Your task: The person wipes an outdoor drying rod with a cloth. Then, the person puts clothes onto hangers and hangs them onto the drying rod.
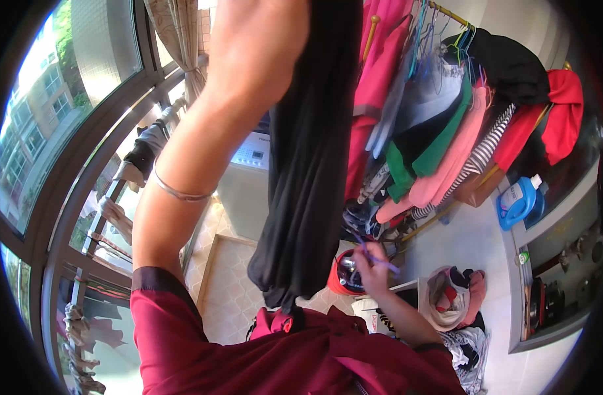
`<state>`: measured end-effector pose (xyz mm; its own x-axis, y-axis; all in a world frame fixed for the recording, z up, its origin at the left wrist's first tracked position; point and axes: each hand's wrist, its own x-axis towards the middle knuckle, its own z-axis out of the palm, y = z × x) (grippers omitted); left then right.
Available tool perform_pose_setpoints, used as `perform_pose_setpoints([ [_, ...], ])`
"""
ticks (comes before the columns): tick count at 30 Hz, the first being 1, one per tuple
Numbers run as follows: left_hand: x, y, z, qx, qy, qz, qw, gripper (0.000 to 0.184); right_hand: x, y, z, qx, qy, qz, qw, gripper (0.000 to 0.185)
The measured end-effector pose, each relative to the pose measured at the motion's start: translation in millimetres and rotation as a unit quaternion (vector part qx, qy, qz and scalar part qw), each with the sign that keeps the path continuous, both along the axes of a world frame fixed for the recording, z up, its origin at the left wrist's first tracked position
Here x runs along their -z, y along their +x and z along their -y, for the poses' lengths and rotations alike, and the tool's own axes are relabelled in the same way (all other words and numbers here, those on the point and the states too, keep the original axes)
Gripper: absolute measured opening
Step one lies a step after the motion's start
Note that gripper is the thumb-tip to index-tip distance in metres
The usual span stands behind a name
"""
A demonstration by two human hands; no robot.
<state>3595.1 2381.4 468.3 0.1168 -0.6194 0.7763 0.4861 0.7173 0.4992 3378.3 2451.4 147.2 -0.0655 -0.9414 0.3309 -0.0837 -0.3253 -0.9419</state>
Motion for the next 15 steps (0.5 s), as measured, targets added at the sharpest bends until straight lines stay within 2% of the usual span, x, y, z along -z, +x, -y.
perform_pose_setpoints([
  [1, -3.2, -5.1, -2.9, -0.081, -0.025, 0.036, 0.996, 0.023, 3.6, 9.3, -6.1, -0.032, 0.009, 0.045, 0.998, 0.022],
  [2, -5.1, -10.0, -7.1, -0.139, -0.041, 0.062, 0.987, 0.022, 16.2, 17.4, -5.1, -0.054, -0.004, 0.039, 0.998, 0.042],
  [3, -4.7, -15.0, -4.8, -0.137, -0.082, 0.056, 0.986, 0.022, 28.9, 25.5, -4.2, -0.075, -0.017, 0.033, 0.996, 0.063],
  [4, -2.9, -22.9, 3.0, -0.083, -0.143, 0.025, 0.986, 0.022, 26.7, 39.3, -3.8, -0.097, -0.03, 0.028, 0.994, 0.083],
  [5, -0.9, -31.6, 15.2, -0.027, -0.202, -0.004, 0.979, 0.022, 18.9, 46.3, -0.9, -0.07, -0.014, -0.07, 0.995, 0.085],
  [6, 2.4, -38.8, 17.6, -0.005, -0.228, -0.004, 0.974, 0.022, 16.0, 63.6, 10.1, -0.045, 0.027, -0.054, 0.997, 0.076],
  [7, 2.2, -35.9, 8.8, -0.05, -0.205, 0.044, 0.977, 0.023, 14.8, 74.3, 22.6, -0.019, 0.068, -0.038, 0.997, 0.068],
  [9, 1.6, -29.9, -8.9, -0.141, -0.163, 0.148, 0.965, 0.025, 20.1, 61.9, 57.6, -0.028, 0.022, -0.085, 0.996, 0.04],
  [10, 8.0, -27.9, 8.4, -0.179, -0.107, 0.122, 0.97, 0.023, 17.2, 56.0, 64.8, -0.021, 0.042, -0.059, 0.997, 0.024],
  [11, 16.0, -23.5, 28.0, -0.217, -0.049, 0.096, 0.97, 0.023, 12.9, 45.6, 67.9, -0.07, 0.036, -0.007, 0.997, 0.029],
  [13, 43.1, 9.0, 73.7, -0.333, -0.091, 0.211, 0.915, 0.029, 1.9, 32.8, 73.6, -0.096, 0.053, 0.117, 0.987, 0.03],
  [15, 96.5, 36.0, 123.5, -0.372, 0.043, 0.358, 0.855, 0.029, -35.0, 18.4, 68.8, -0.12, 0.139, 0.203, 0.962, 0.029],
])
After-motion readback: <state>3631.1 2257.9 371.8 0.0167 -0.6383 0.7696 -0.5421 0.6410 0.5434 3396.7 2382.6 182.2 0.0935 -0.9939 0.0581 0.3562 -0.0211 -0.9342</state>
